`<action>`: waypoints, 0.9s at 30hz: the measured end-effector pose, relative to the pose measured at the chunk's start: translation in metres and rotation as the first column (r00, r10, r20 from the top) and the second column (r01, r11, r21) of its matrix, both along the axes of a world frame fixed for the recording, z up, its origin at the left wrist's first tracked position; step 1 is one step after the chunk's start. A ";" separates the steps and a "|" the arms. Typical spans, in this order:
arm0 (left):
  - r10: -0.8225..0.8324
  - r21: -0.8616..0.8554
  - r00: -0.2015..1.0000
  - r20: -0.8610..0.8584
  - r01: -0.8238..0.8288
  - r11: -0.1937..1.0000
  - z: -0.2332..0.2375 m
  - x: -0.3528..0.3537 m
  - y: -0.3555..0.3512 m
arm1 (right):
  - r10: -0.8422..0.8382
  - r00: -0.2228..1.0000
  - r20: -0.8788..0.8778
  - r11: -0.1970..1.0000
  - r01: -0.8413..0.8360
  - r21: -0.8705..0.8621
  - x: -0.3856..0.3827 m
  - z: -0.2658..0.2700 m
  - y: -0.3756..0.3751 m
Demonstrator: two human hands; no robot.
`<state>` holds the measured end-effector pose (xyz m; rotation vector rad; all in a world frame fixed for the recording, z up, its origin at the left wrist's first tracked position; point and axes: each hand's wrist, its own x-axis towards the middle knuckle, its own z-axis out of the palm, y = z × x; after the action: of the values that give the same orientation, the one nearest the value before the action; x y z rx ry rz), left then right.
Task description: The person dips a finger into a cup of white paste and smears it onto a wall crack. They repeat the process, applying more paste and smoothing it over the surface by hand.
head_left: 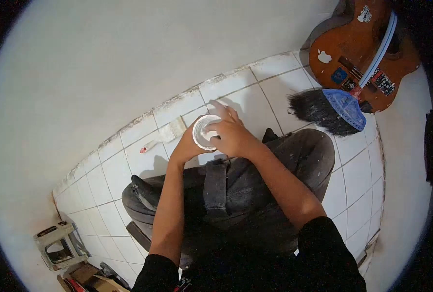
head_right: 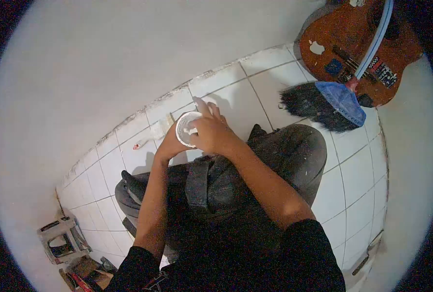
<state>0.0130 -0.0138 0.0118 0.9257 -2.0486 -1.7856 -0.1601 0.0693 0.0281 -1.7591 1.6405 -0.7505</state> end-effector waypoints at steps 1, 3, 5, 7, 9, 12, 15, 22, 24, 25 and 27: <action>0.005 -0.018 1.000 -0.014 -0.005 1.000 0.004 -0.001 0.001 | -0.035 0.999 -0.036 0.999 0.034 -0.035 0.000 -0.003 0.000; 0.010 -0.033 1.000 -0.030 -0.011 0.999 0.003 -0.001 0.002 | -0.051 0.998 -0.036 0.998 0.050 -0.028 0.002 -0.006 0.000; 0.011 -0.083 1.000 0.013 -0.010 0.997 -0.002 0.001 -0.001 | -0.069 0.997 -0.036 0.997 0.068 -0.020 0.004 -0.006 0.000; 0.007 -0.069 1.000 0.003 -0.007 0.998 -0.006 0.001 -0.002 | -0.060 0.995 -0.081 0.998 0.059 -0.008 0.007 -0.005 0.000; 0.002 -0.054 1.000 -0.007 -0.002 0.999 -0.012 0.003 -0.003 | -0.055 0.996 -0.071 0.998 0.054 -0.009 0.010 -0.005 0.001; 0.026 -0.053 0.999 -0.023 -0.027 0.998 -0.019 0.006 -0.004 | -0.043 0.998 -0.035 0.999 0.042 -0.011 0.012 -0.012 0.000; 0.003 -0.063 1.000 0.024 -0.001 0.998 -0.017 0.005 -0.005 | -0.011 1.000 0.028 1.000 0.011 -0.017 0.012 -0.019 -0.003; 0.019 -0.010 1.000 -0.011 -0.019 1.000 -0.016 0.004 -0.003 | 0.090 0.994 0.057 0.994 -0.086 -0.069 0.006 -0.013 -0.003; 0.009 -0.028 1.000 -0.007 -0.010 1.000 -0.011 0.003 -0.001 | 0.084 0.992 0.092 0.995 -0.078 -0.065 0.005 -0.013 -0.003; 0.010 0.001 1.000 -0.015 -0.010 1.000 -0.008 0.002 0.000 | 0.082 0.989 0.126 0.995 -0.074 -0.062 0.004 -0.013 -0.004; 0.010 0.029 1.000 -0.023 -0.009 1.000 -0.005 0.001 0.000 | 0.070 0.984 0.165 0.997 -0.062 -0.055 0.000 -0.015 -0.006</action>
<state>0.0136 -0.0134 0.0067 0.9169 -2.0054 -1.8174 -0.1600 0.0629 0.0128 -1.7265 1.4570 -0.8895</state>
